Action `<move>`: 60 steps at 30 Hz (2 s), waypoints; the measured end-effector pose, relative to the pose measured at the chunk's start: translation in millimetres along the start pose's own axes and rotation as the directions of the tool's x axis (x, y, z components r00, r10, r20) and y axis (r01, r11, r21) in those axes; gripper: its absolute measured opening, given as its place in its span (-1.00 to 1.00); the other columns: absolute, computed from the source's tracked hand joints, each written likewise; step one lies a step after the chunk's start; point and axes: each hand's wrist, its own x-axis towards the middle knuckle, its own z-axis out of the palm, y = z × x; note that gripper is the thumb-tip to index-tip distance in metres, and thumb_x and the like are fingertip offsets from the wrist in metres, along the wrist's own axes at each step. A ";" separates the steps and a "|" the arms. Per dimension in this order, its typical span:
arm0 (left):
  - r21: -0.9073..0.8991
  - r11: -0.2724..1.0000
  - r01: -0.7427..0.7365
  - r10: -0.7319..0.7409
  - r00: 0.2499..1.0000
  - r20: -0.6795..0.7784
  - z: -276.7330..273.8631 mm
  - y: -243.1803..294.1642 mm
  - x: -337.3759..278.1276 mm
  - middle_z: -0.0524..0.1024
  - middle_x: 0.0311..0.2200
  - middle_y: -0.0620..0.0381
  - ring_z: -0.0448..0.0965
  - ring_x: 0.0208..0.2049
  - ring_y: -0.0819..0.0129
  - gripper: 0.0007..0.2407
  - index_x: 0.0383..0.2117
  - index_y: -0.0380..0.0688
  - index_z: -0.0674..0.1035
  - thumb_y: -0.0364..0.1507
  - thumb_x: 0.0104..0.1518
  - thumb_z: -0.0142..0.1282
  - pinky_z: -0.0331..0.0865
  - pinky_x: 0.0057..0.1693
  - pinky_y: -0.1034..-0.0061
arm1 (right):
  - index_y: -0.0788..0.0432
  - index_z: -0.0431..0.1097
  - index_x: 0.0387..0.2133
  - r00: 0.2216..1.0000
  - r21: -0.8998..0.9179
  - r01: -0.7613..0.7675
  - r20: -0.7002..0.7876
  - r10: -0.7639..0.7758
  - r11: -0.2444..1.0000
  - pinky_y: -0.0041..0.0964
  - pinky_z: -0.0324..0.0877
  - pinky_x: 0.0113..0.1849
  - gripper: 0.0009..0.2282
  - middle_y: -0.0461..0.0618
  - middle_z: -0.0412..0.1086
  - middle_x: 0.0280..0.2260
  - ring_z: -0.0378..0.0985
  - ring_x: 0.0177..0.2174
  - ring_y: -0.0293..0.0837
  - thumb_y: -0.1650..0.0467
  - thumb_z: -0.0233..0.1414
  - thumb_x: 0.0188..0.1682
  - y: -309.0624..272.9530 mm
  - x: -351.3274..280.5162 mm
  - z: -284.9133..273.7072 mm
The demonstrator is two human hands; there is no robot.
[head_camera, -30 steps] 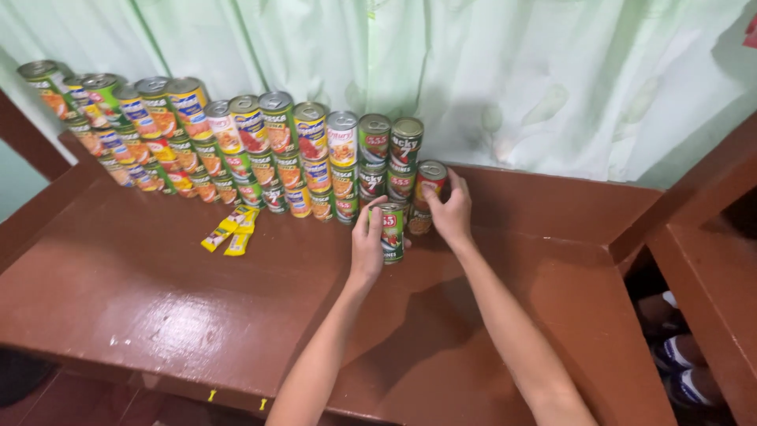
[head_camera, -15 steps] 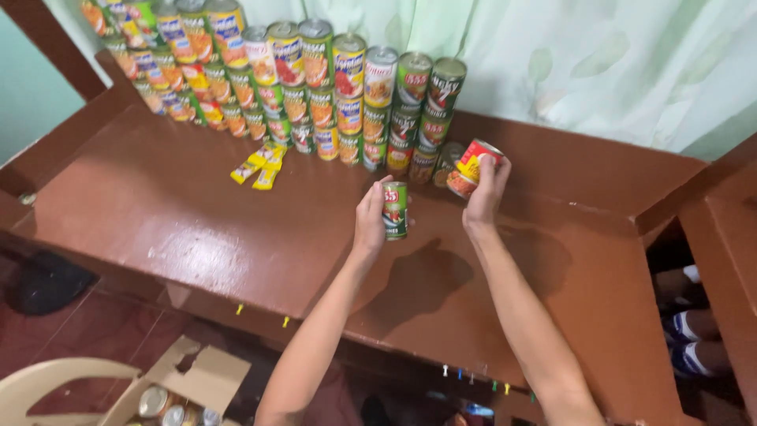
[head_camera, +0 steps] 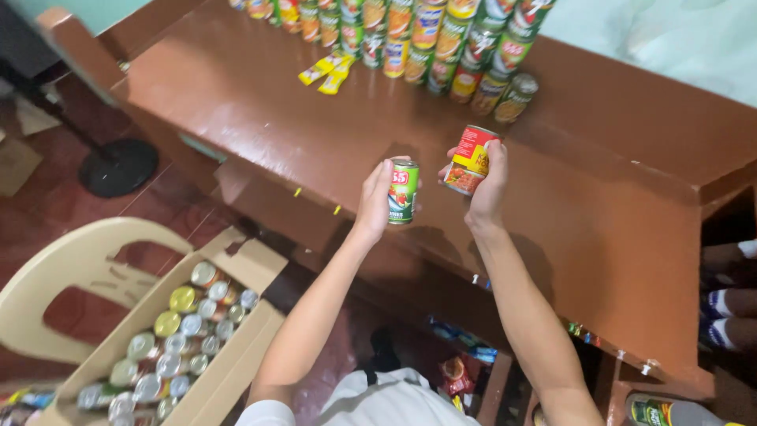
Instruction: Organizing various canned goods on a counter and placing them into a cardboard box.
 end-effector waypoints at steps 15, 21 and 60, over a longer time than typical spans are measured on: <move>-0.130 0.988 -0.082 0.021 0.909 -0.417 -116.3 17.2 -194.0 0.58 -0.32 -0.07 0.64 -0.54 0.23 -0.53 0.14 -0.21 0.38 -0.07 0.39 -0.34 0.56 -0.40 0.40 | 0.23 0.22 -0.04 0.862 -0.050 -0.360 0.365 0.353 0.932 -0.16 0.53 -0.39 -0.74 0.16 0.46 -0.27 0.58 -0.46 -0.04 0.27 -0.17 0.21 73.1 -158.9 92.7; -0.070 0.988 -0.138 0.072 0.811 -0.581 -166.3 9.6 -259.8 0.58 -0.32 -0.06 0.64 -0.55 0.25 -0.54 0.13 -0.22 0.40 -0.08 0.38 -0.29 0.54 -0.41 0.42 | 0.21 0.22 -0.03 0.710 -0.172 -0.496 0.484 0.512 0.851 -0.17 0.53 -0.41 -0.70 0.15 0.46 -0.27 0.58 -0.47 -0.06 0.21 -0.20 0.22 128.1 -192.4 132.4; 0.257 0.789 0.557 0.168 0.205 -0.964 -468.9 0.0 -542.6 0.57 -0.07 -0.11 0.60 0.02 0.07 -0.46 -0.01 -0.20 0.40 -0.44 -0.14 0.47 0.45 0.13 0.32 | 0.23 0.26 -0.04 0.157 -0.787 -0.049 0.602 0.783 0.615 -0.25 0.43 -0.13 -0.47 0.03 0.47 -0.19 0.50 -0.19 -0.17 0.34 0.36 -0.22 510.6 -363.9 355.2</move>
